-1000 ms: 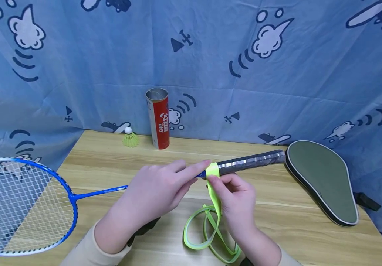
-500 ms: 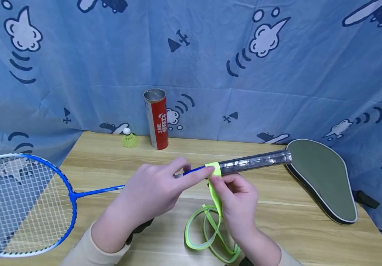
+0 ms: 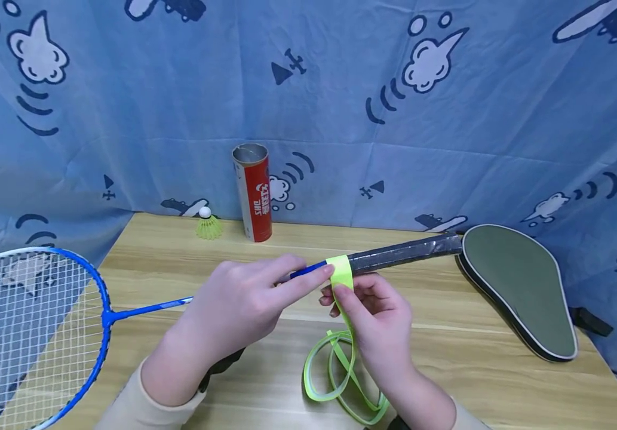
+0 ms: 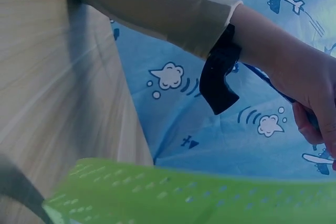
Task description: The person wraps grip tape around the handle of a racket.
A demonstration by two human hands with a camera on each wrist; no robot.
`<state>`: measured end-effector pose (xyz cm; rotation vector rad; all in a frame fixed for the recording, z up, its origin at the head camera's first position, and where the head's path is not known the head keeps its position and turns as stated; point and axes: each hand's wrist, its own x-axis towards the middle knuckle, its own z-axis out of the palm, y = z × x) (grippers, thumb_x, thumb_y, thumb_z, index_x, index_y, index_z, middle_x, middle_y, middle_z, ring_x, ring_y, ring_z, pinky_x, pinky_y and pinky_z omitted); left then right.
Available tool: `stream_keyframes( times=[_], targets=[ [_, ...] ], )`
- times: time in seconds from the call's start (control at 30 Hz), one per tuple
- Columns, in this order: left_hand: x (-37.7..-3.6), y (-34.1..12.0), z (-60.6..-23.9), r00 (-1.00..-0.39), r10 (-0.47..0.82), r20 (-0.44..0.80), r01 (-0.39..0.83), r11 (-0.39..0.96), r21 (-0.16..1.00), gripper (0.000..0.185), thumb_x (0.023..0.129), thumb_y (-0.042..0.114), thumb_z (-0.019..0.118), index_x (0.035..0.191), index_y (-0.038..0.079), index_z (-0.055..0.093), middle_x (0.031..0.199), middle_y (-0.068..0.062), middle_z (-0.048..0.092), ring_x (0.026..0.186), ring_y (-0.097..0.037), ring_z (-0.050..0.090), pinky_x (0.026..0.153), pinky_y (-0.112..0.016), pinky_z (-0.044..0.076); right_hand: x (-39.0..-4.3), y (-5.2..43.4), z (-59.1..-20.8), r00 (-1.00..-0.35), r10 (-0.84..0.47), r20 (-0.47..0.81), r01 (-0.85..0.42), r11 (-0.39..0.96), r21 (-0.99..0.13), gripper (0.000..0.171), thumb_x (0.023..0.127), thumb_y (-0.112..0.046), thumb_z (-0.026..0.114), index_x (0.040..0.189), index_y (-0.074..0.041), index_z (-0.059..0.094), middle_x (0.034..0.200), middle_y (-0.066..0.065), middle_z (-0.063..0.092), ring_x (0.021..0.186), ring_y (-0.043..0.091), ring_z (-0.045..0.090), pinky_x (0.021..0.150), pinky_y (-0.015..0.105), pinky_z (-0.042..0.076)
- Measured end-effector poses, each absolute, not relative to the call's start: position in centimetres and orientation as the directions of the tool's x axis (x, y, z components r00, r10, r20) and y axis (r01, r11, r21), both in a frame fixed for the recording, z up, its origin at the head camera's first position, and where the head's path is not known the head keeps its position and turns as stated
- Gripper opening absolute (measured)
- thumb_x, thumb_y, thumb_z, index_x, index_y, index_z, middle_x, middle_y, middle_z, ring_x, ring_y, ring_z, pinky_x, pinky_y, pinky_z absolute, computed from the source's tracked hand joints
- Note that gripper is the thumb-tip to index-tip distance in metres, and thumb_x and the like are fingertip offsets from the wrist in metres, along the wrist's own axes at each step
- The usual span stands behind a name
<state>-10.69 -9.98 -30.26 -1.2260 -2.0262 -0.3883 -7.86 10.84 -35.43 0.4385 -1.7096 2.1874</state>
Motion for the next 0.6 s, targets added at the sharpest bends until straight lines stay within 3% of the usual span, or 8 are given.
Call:
stream_keyframes(
  times=[0.13, 0.4, 0.6],
  targets=[
    [-10.73, -9.93, -30.14, -0.295, 0.648, 0.703, 0.866, 0.492, -0.089, 0.049, 0.090, -0.004, 0.069, 0.133, 0.020, 0.070, 0.104, 0.004, 0.070, 0.062, -0.008, 0.061, 0.043, -0.019, 0.038, -7.88, 10.93, -35.46, -0.911, 0.079, 0.405, -0.412, -0.206, -0.887, 0.012, 0.093, 0.013, 0.064, 0.092, 0.002, 0.068, 0.090, 0.006, 0.078, 0.078, 0.017, 0.075, 0.066, 0.030, 0.061],
    [-10.62, -9.81, -30.18, -0.325, 0.652, 0.685, 0.873, 0.485, -0.047, 0.047, 0.092, -0.002, 0.066, 0.134, 0.018, 0.070, 0.104, 0.004, 0.071, 0.058, -0.007, 0.060, 0.042, -0.018, 0.036, -7.96, 10.79, -35.43, -0.896, 0.140, 0.421, -0.442, -0.207, -0.873, 0.015, 0.089, 0.018, 0.067, 0.085, 0.004, 0.072, 0.086, 0.005, 0.075, 0.069, 0.017, 0.074, 0.071, 0.031, 0.063],
    [-10.44, -9.82, -30.14, -0.362, 0.673, 0.645, 0.877, 0.481, -0.010, 0.052, 0.090, -0.003, 0.064, 0.138, 0.017, 0.067, 0.101, 0.005, 0.070, 0.054, -0.005, 0.052, 0.043, -0.017, 0.034, -7.94, 10.80, -35.63, -0.885, 0.182, 0.428, -0.458, -0.184, -0.870, 0.014, 0.087, 0.016, 0.070, 0.081, 0.004, 0.071, 0.080, 0.004, 0.075, 0.067, 0.014, 0.072, 0.065, 0.024, 0.060]
  ],
)
